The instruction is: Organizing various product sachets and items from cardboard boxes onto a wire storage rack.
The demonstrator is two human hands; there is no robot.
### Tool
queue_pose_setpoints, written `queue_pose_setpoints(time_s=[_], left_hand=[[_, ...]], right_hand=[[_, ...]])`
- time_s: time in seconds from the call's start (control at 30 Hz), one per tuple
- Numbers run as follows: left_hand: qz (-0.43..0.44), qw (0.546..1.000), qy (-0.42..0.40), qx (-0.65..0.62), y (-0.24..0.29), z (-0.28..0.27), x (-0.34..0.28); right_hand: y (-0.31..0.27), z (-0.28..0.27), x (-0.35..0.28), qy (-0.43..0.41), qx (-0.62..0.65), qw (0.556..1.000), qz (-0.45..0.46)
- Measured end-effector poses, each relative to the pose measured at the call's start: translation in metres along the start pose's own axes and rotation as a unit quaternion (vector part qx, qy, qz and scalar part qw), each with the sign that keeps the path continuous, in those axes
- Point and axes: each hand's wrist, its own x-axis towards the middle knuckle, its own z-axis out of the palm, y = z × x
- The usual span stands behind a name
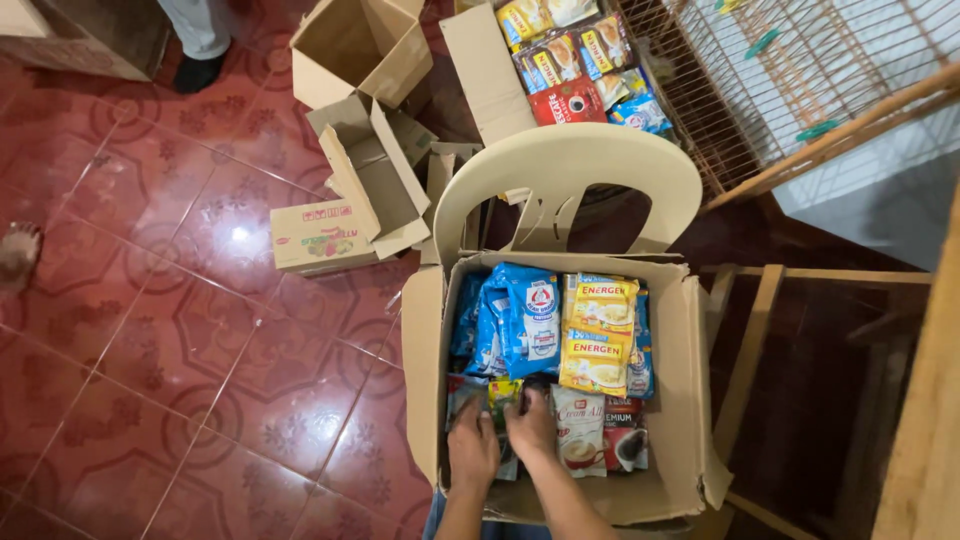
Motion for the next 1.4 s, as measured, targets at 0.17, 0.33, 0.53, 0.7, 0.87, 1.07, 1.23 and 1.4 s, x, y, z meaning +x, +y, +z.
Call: queue_pose_setpoints(time_s=[0.17, 0.33, 0.53, 0.7, 0.87, 1.07, 1.23, 1.4], left_hand=[[-0.021, 0.998, 0.03, -0.049, -0.012, 0.011, -0.007], [-0.09, 0.995, -0.018, -0.044, -0.001, 0.009, -0.011], [-0.048, 0.994, -0.022, -0.095, 0.029, -0.012, -0.026], [-0.014, 0.979, -0.067, -0.191, 0.027, 0.0, -0.021], [0.091, 0.982, -0.07, -0.152, 0.052, 0.018, -0.012], [0.114, 0.975, -0.125, -0.141, 0.105, 0.018, -0.029], [0.131, 0.955, -0.194, -0.18, 0.15, 0.028, -0.047], [0.225, 0.908, -0.272, -0.224, 0.194, 0.062, -0.061]], right_hand=[[0.002, -0.01, -0.005, 0.02, -0.021, 1.0, -0.012], [-0.01, -0.026, -0.021, -0.02, 0.073, 0.996, 0.045], [-0.041, -0.06, -0.058, 0.026, 0.119, 0.991, 0.055], [-0.077, -0.103, -0.084, 0.077, 0.182, 0.979, 0.054], [-0.098, -0.139, -0.096, 0.132, 0.215, 0.967, 0.035], [-0.104, -0.178, -0.105, 0.171, 0.326, 0.93, 0.011], [-0.1, -0.223, -0.113, 0.236, 0.356, 0.904, -0.014], [-0.077, -0.28, -0.116, 0.311, 0.411, 0.855, -0.063]])
